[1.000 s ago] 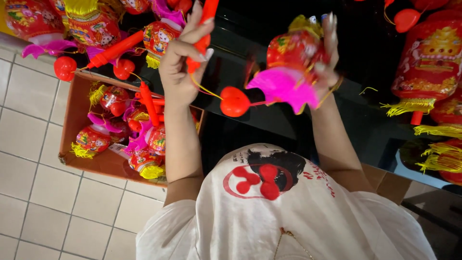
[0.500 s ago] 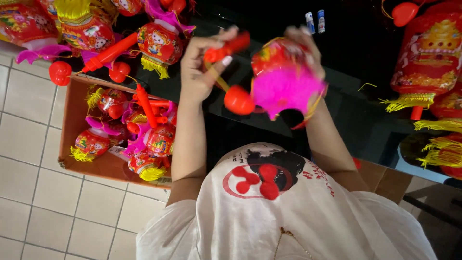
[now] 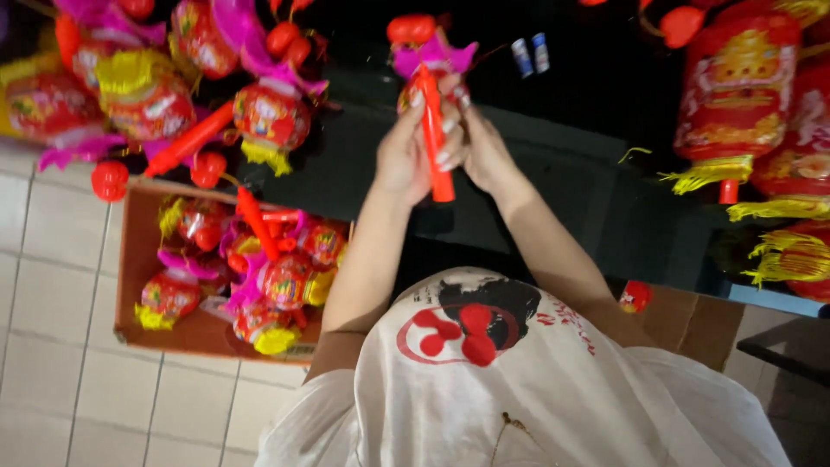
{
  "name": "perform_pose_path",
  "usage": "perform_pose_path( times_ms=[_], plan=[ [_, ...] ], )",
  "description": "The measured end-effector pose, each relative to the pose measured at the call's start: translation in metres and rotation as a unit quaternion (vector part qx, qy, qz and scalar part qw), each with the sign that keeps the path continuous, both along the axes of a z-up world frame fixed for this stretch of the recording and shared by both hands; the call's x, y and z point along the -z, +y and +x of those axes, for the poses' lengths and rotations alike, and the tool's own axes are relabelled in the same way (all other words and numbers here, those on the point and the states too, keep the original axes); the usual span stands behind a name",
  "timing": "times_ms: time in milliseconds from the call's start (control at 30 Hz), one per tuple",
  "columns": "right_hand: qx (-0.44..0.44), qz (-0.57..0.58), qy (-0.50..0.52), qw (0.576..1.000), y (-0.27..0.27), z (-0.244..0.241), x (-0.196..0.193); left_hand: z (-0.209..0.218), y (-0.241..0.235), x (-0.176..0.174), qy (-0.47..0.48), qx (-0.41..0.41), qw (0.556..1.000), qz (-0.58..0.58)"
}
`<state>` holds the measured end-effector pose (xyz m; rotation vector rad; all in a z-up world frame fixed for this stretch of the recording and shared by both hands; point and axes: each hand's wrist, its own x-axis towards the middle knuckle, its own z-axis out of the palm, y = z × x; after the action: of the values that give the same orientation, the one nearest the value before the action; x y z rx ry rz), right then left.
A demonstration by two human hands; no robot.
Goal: Assembling small decorative red lanterns by attaching plastic handles and inserting batteries.
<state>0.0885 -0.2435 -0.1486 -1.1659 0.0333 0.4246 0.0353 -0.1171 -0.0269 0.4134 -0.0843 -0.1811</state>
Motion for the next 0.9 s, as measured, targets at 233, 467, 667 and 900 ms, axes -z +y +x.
perform_pose_path(
  times_ms=[233, 467, 667, 900],
  plan=[
    [0.055, -0.211, -0.244, 0.945, -0.065, -0.014, -0.040, 0.037, -0.039, 0.061, -0.065, -0.029, 0.989, 0.131],
    [0.069, -0.222, -0.221, 0.947, -0.113, -0.037, 0.007, 0.051, -0.097, 0.078, -0.044, -0.047, 0.970, 0.236],
    [0.121, -0.197, -0.262, 0.937, -0.132, -0.037, -0.011, 0.070, -0.102, 0.109, -0.083, 0.062, 0.981, 0.166],
    [0.168, -0.263, -0.286, 0.906, -0.135, -0.038, -0.035, 0.084, -0.087, 0.133, -0.044, 0.092, 0.986, 0.135]
  ],
)
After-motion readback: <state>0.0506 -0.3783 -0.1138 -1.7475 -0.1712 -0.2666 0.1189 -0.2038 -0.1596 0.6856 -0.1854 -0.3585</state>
